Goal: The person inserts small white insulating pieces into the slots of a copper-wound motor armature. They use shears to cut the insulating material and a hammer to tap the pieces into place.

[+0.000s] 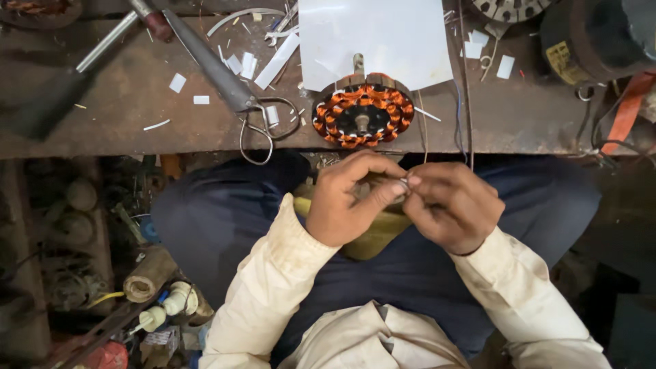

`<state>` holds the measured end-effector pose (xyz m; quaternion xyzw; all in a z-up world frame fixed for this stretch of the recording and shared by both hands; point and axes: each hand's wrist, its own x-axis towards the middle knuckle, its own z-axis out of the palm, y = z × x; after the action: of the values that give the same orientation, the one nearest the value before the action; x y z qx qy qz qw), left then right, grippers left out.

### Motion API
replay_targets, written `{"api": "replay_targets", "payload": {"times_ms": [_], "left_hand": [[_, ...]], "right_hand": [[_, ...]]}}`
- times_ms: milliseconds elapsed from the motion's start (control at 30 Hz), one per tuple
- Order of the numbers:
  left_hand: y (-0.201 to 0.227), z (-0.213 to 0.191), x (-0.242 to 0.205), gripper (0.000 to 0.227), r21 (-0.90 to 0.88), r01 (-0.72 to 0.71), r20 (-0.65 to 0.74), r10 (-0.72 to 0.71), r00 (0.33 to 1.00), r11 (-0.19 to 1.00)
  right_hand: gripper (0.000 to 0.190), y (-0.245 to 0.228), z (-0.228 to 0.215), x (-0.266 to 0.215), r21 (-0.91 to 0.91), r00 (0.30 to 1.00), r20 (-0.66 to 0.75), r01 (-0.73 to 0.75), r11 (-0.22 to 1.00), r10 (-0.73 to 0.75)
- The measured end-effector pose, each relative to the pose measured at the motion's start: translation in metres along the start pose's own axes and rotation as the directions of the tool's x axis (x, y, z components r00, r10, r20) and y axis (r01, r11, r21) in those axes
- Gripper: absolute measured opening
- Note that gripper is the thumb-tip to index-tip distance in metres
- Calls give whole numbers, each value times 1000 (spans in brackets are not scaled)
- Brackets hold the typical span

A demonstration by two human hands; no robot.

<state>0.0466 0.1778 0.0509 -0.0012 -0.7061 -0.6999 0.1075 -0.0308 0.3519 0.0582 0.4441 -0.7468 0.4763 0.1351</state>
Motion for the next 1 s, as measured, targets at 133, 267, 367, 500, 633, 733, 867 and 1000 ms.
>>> {"api": "replay_targets", "payload": {"times_ms": [133,267,367,500,633,733,867,1000], "left_hand": [[-16,8,4,11,-358,209,86,-191,978,910],[-21,14,8,8,-348,189,66,-177,982,918],[-16,21,10,6,-200,91,-54,-103,993,976],[-6,26,12,7,113,-77,-95,88,992,991],[-5,28,7,6,117,-79,-82,89,993,990],[-15,33,1,7,41,-99,-153,104,983,994],[-35,52,-6,9,-679,98,-83,-209,974,728],[-41,56,-8,12,-673,128,-17,-188,982,729]], "right_hand": [[25,14,-22,7,-52,960,204,204,978,-189],[23,14,-28,5,-37,978,190,89,995,-80],[25,11,-20,-3,79,982,107,-163,983,154],[18,13,-17,-14,162,965,60,-261,952,255],[13,13,-19,-26,336,875,151,-483,809,460],[13,18,-11,-31,351,890,107,-451,821,443],[23,26,-8,-33,433,925,103,-372,821,365],[15,23,-1,-34,738,884,46,-344,580,466]]}}
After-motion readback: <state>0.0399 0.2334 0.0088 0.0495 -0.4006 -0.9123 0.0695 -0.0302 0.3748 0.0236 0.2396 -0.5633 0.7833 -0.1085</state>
